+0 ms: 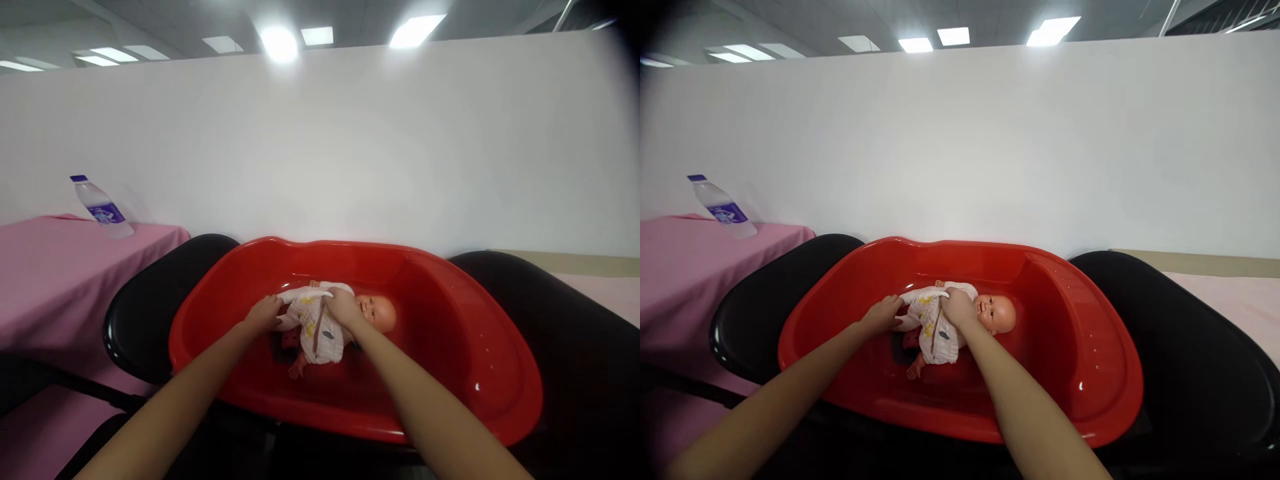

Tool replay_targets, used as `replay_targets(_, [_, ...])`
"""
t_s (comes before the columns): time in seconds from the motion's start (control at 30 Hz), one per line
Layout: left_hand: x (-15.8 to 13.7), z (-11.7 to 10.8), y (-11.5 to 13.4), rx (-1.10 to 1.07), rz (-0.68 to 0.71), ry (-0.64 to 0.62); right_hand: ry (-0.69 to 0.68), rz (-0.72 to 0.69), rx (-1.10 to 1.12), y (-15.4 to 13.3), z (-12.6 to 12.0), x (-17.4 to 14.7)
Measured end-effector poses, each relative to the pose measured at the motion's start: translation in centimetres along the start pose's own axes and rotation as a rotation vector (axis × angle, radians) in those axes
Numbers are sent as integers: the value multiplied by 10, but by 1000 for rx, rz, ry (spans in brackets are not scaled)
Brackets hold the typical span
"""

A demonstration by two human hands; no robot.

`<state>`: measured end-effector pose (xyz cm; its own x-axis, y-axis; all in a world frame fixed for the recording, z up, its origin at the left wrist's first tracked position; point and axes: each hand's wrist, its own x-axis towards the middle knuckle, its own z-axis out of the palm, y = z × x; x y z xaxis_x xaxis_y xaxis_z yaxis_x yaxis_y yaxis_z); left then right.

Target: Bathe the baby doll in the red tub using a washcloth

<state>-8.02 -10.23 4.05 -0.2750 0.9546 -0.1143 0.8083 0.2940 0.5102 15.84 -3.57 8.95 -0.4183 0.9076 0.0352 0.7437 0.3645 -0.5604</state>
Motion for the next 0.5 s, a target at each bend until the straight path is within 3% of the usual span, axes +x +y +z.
replay_targets(0.1, [3, 9, -9, 443, 212, -91, -16, -18, -8, 2, -2, 0])
replay_targets(0.2, [0, 29, -11, 568, 233, -213, -29, -35, -39, 6, -5, 1])
replay_targets(0.4, [-8, 44, -9, 554, 269, -218, 17, -104, -21, 14, -13, 7])
replay_targets(0.5, [-6, 46, -17, 377, 199, -255, 0, -120, 154, 16, -8, 10])
